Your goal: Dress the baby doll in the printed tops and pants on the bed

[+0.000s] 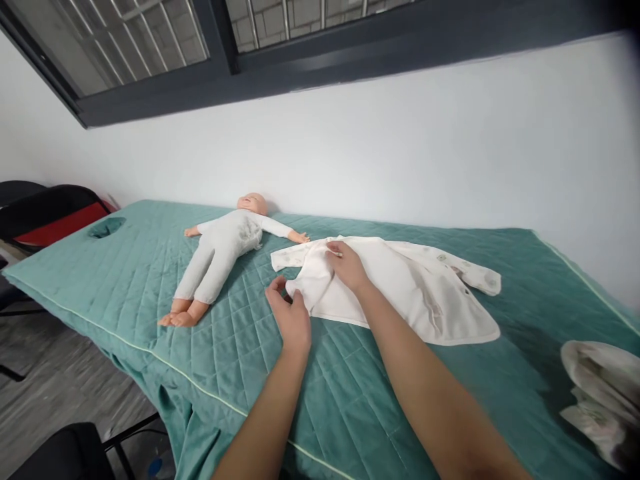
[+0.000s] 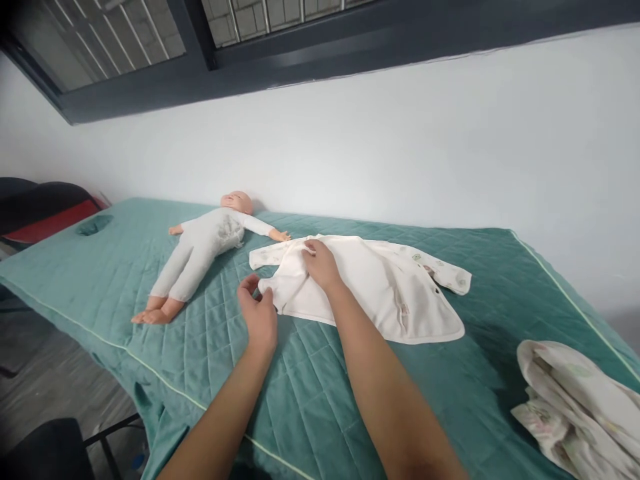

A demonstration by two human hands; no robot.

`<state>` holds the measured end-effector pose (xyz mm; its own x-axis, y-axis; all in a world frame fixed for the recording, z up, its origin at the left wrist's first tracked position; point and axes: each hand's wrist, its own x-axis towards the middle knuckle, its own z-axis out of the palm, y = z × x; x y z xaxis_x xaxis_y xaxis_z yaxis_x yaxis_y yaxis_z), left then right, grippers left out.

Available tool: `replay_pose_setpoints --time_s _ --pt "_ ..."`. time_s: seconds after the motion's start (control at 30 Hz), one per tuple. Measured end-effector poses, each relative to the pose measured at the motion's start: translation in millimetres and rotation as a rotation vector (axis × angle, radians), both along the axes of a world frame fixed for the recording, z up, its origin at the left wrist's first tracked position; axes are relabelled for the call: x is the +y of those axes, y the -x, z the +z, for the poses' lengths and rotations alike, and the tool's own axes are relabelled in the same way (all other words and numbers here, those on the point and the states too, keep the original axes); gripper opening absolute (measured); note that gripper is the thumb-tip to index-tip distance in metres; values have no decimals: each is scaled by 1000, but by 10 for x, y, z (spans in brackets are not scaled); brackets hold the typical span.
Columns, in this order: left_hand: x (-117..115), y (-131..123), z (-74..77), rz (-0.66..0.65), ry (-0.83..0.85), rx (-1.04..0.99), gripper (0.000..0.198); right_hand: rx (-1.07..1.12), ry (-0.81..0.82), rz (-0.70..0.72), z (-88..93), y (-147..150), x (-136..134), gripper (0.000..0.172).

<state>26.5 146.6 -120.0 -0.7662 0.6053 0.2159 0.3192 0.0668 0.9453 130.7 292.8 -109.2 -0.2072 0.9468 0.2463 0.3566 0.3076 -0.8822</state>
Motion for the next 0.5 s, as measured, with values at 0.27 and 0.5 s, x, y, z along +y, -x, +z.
replay_pose_setpoints --time_s 0.27,0.5 --pt "228 475 21 -51 242 241 47 -338 -168 74 -23 -88 -190 47" --pt "530 734 101 -74 411 379 51 -507 -190 70 9 -73 -288 55"
